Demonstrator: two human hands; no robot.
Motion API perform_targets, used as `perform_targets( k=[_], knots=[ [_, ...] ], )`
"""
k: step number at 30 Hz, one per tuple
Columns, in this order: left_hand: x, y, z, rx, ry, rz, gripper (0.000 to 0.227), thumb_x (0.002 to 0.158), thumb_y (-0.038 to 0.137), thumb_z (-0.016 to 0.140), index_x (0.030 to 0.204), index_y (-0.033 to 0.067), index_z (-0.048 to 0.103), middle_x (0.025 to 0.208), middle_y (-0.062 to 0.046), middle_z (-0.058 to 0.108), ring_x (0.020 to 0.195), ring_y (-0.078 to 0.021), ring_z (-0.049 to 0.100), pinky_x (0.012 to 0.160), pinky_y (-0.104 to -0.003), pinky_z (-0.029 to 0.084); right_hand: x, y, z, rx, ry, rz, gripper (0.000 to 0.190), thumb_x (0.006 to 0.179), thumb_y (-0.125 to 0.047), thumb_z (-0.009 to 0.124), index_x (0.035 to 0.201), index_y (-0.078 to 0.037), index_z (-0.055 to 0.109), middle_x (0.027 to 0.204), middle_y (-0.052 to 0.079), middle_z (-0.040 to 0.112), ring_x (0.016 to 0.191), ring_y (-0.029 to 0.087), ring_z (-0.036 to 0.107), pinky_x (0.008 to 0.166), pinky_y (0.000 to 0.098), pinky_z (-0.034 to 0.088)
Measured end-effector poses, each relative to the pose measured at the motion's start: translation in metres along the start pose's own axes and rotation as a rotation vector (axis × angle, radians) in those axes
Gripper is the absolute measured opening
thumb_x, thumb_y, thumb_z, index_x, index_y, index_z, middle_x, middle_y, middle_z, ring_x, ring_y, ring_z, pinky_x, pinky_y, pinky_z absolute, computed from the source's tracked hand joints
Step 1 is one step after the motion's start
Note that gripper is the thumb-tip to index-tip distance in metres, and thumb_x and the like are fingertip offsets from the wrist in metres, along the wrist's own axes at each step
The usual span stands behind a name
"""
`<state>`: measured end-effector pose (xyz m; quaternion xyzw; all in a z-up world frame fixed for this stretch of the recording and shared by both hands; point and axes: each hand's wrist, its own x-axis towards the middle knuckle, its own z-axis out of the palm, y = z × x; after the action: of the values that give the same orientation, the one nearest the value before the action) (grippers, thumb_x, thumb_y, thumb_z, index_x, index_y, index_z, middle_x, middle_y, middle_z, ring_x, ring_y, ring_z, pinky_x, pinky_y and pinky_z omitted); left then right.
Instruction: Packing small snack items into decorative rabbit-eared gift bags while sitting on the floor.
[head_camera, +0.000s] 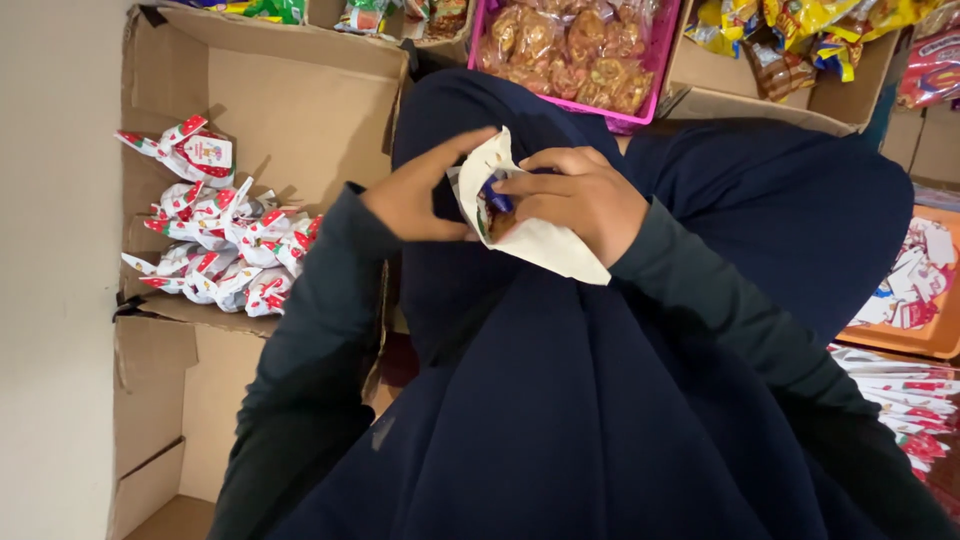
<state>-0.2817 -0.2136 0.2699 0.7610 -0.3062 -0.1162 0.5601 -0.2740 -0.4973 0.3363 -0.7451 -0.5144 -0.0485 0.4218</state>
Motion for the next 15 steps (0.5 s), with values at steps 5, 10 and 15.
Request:
perform_targets(
  k=[5,10,15],
  knots=[
    [0.014,-0.015,0.014,-0.091,-0.011,-0.113,0.076,0.067,0.013,0.096,0.135,0.0017,0.062,0.125,-0.019,0.070,0.128,-0.0398,0.061,0.124,-0.053,0.021,-0.011,0.017,0.007,0.021,0.005,0.001,0.019,0.104,-0.028,0.067,0.107,-0.010,0.070,0.122,0.013,0.071,0.122,0.040,0.058,0.103,0.0463,0.044],
    [0.014,0.000,0.034,-0.285,-0.017,-0.107,0.083,0.054,0.023,0.105,0.124,0.0009,0.068,0.115,-0.014,0.074,0.116,-0.0273,0.067,0.118,-0.051,0.039,-0.014,0.027,-0.016,0.553,0.065,0.088,0.019,0.093,-0.023,0.072,0.099,-0.005,0.078,0.126,0.027,0.066,0.120,0.043,0.057,0.100,0.0449,0.047],
    [0.018,0.005,0.055,-0.478,0.102,-0.155,0.079,0.056,0.019,0.105,0.123,-0.0003,0.067,0.114,-0.016,0.073,0.113,-0.0255,0.066,0.114,-0.051,0.043,-0.056,0.061,-0.024,1.014,0.378,0.305,0.028,0.092,-0.029,0.072,0.099,-0.003,0.065,0.135,0.032,0.056,0.126,0.039,0.058,0.101,0.0406,0.054]
  ],
)
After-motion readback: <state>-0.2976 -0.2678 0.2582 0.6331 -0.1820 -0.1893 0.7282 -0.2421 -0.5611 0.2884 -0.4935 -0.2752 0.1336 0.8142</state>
